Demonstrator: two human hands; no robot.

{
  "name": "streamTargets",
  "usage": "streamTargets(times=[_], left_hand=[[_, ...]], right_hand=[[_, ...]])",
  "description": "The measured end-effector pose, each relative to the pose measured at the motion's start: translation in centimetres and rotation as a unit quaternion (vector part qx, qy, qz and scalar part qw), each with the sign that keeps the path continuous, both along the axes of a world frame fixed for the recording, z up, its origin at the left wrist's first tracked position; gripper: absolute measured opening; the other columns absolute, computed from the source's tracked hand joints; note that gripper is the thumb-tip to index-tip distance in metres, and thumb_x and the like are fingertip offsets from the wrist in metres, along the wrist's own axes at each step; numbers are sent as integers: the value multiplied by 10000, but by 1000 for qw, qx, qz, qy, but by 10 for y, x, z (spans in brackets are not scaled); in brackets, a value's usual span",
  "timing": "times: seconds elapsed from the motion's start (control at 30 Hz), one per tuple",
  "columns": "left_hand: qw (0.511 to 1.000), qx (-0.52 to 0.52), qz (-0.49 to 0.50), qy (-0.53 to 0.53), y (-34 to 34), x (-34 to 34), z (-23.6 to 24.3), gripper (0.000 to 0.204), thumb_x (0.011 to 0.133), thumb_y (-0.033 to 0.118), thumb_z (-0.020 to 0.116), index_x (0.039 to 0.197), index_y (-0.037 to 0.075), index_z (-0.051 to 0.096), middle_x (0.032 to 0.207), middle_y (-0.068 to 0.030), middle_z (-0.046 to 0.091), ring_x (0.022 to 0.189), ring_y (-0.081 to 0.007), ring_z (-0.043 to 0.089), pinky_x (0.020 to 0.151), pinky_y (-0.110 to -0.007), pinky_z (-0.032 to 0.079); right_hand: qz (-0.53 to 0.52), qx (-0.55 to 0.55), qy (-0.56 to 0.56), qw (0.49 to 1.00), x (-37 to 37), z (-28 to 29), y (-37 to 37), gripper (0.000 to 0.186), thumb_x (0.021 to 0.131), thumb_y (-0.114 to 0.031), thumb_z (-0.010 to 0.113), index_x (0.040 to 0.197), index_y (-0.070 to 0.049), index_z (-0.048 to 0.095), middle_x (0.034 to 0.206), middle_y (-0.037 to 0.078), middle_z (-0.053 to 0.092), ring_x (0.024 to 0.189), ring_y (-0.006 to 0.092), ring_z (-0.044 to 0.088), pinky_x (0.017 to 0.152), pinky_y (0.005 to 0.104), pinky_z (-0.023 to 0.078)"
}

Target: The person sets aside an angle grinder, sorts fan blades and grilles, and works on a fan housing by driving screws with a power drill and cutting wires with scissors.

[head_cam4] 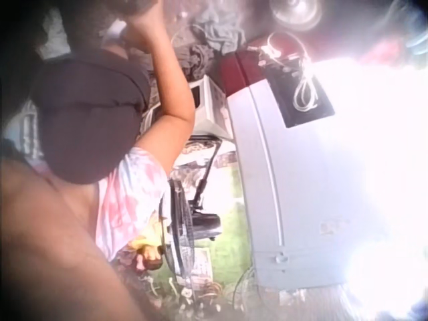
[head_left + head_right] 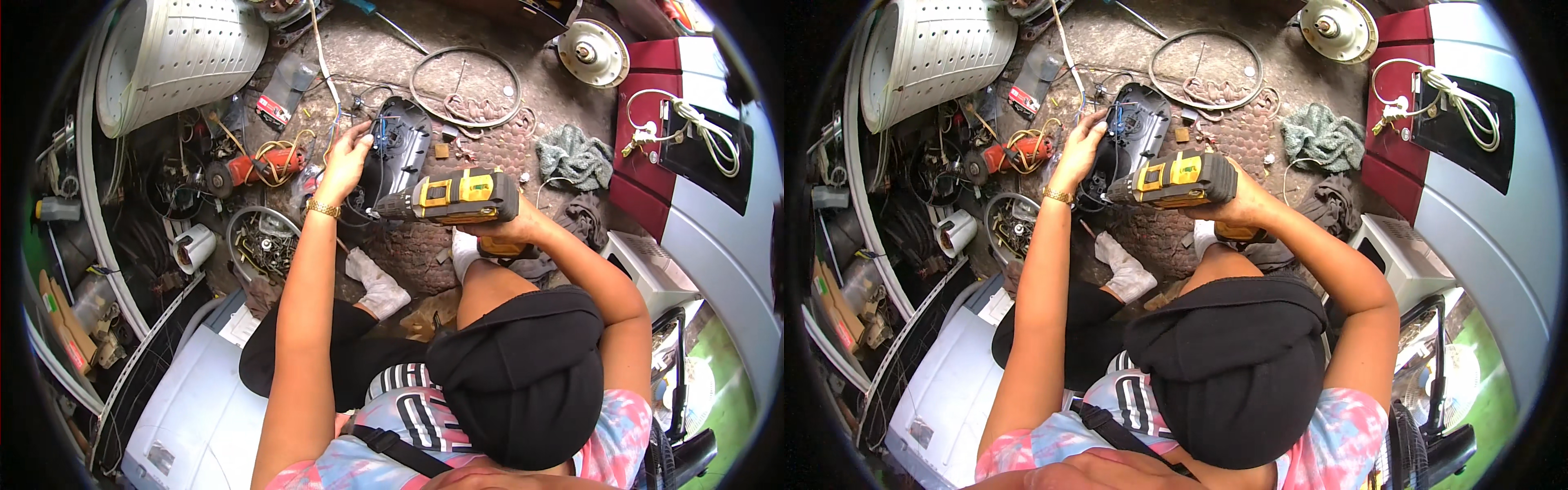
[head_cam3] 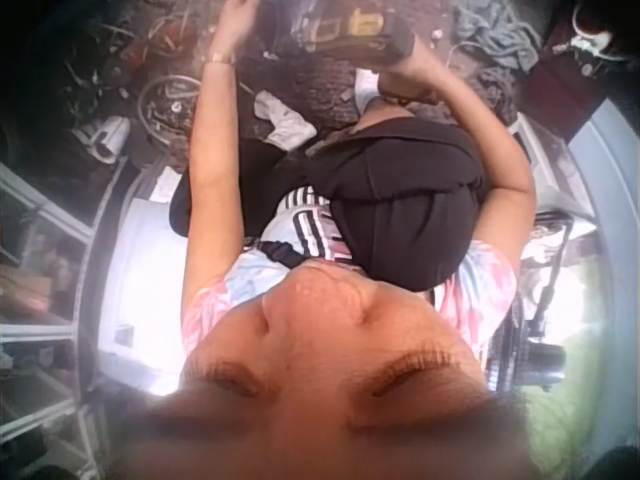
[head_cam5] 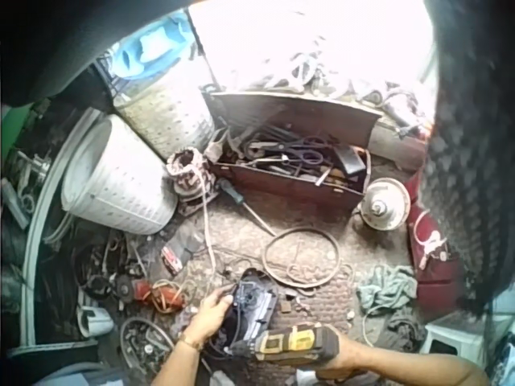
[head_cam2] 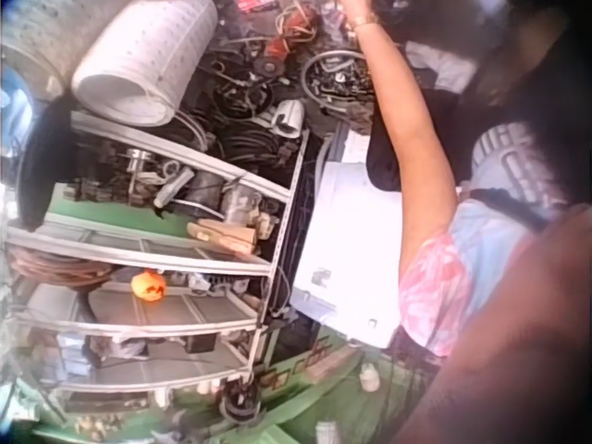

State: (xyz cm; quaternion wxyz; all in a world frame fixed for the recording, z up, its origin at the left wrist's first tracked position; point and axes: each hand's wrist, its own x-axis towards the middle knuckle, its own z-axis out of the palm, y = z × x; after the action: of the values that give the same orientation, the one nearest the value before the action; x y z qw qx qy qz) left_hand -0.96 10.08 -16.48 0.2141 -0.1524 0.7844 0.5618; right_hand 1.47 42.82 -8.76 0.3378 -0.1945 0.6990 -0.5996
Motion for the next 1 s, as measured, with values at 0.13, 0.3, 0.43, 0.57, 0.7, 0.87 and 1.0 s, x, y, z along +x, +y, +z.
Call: streamTargets(times=[0.13, 0.3, 0.43, 0.57, 0.7, 0.87, 1.0], left_hand=[[1000, -1, 1, -5, -1, -1, 3, 478, 1014, 252, 584, 1413, -6, 528, 1260, -160, 655, 1152, -186, 606, 1033, -313, 443], [1000, -5, 2, 0, -2, 0, 6, 484, 1015, 252, 583, 1418, -8, 522, 1269, -161, 654, 1168, -198, 610, 1030, -322, 450], [1000, -8, -5, -7, -1, -1, 7, 489, 1015, 255, 584, 1421, -11, 520, 1293, -160, 645, 1183, -210, 611, 1034, -328, 453], [1000, -6, -4, 1, -3, 0, 7, 481, 1018, 248, 581, 1417, -14, 523, 1299, -159, 643, 1191, -214, 610, 1039, -330, 451], [1000, -4, -2, -10, -5, -1, 4, 470, 1021, 234, 574, 1417, -15, 523, 1309, -164, 639, 1195, -218, 610, 1041, -331, 452], [1000, -1, 1, 2, -6, -2, 3, 474, 1017, 240, 572, 1416, -13, 527, 1286, -170, 654, 1182, -219, 618, 1031, -334, 459], [1000, -17, 0, 0, -6, -1, -2, 468, 1008, 236, 582, 1403, -11, 541, 1236, -167, 679, 1144, -215, 636, 1010, -333, 470]], right_hand=[[15, 16, 9, 1000, 0, 0, 0, 606, 699, -145, 891, 1234, -38, 627, 1174, 92, 693, 1058, 188, 652, 990, 339, 501], [-9, 5, -32, 999, 3, 5, -4, 614, 696, -148, 895, 1238, -44, 626, 1168, 89, 693, 1043, 200, 656, 978, 340, 504], [-7, 1, -31, 999, 5, -1, -4, 578, 698, -147, 893, 1214, -54, 649, 1164, 93, 695, 1037, 208, 658, 967, 350, 506], [25, 24, -1, 999, 3, 6, -2, 526, 709, -153, 887, 1181, -59, 673, 1159, 96, 700, 1033, 225, 662, 962, 355, 507], [28, 26, 21, 999, 3, 6, -4, 487, 722, -176, 882, 1155, -64, 689, 1157, 109, 700, 1044, 263, 658, 971, 372, 502], [29, 28, 29, 999, 3, 7, -5, 483, 728, -180, 879, 1158, -69, 690, 1159, 121, 696, 1081, 275, 643, 992, 382, 490], [12, 25, 39, 999, 4, 10, -7, 501, 729, -176, 871, 1183, -81, 682, 1169, 122, 688, 1120, 272, 625, 1009, 387, 481]])
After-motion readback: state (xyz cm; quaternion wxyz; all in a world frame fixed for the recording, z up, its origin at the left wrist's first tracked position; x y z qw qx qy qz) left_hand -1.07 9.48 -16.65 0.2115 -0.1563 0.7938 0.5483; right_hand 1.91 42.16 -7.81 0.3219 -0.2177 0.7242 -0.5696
